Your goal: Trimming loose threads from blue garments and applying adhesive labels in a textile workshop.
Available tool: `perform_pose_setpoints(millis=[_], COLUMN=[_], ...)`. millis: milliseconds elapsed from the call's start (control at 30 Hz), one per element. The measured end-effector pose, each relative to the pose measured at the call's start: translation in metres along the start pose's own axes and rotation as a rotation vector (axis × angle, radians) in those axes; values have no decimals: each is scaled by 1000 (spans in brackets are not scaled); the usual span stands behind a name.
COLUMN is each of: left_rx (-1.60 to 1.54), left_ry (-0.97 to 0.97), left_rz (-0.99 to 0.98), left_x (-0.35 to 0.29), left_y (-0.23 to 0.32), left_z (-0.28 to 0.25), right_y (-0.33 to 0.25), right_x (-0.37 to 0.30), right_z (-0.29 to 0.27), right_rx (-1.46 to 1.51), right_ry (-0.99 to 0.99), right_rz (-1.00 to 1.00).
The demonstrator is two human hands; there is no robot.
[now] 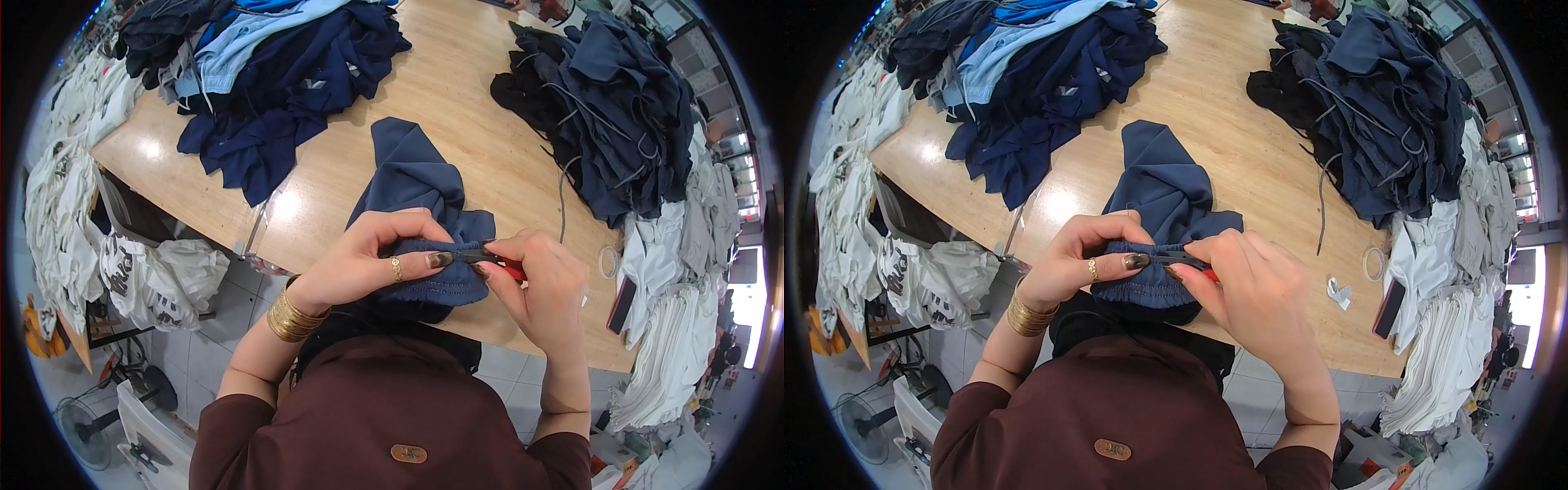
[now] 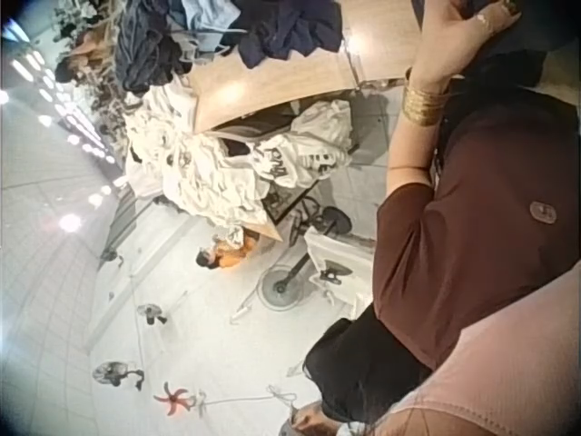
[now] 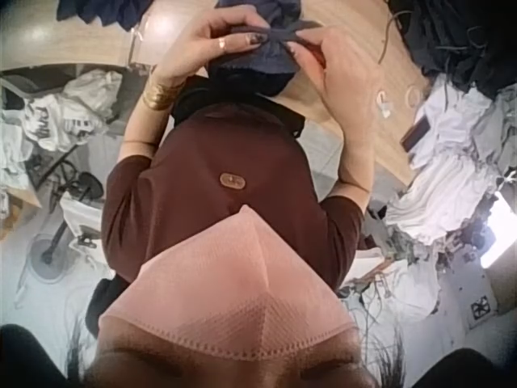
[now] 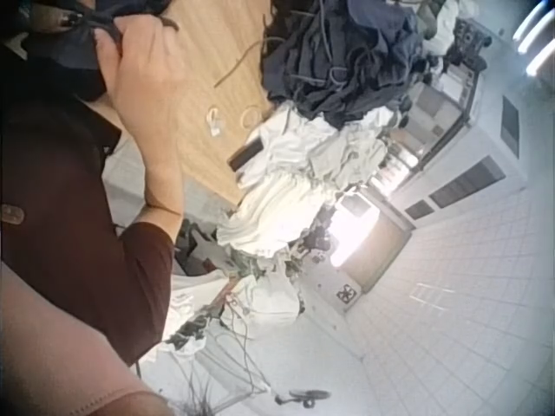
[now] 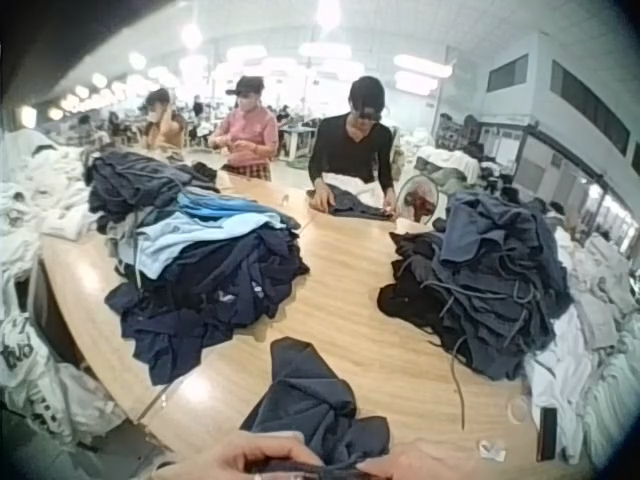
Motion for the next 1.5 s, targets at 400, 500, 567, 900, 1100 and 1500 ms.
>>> perform_pose_setpoints(millis=[400, 500, 567, 900, 1100, 1500], left_rx=[-12, -20, 9, 97, 34, 71], left_ry=[10, -6, -22, -26, -43, -47], left_rz=[-11, -6, 12, 38, 15, 28], left_x=[-2, -1, -1, -1, -2, 0], left_y=[1, -1, -4, -5, -5, -5], left_z=[0, 0, -1, -7, -7, -5], right_y=[3, 12, 20, 19, 13, 8], right_x=[4, 2, -2, -3, -7, -9], right_z=[2, 17, 20, 2, 4, 17], right_rx=[326, 499, 653, 591, 634, 770], right_ry=[-4, -105, 112, 10, 40, 9], right_rz=[244, 182, 318, 381, 289, 372])
Point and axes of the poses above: each hand's wrist, its own x-axis towards the middle knuckle, its own z-axis out of the palm, y = z × x, the point moved 1 cm from there along x, towards the middle knuckle, and after that the axes turned 3 degrees about -y, right-handed, at the moved point
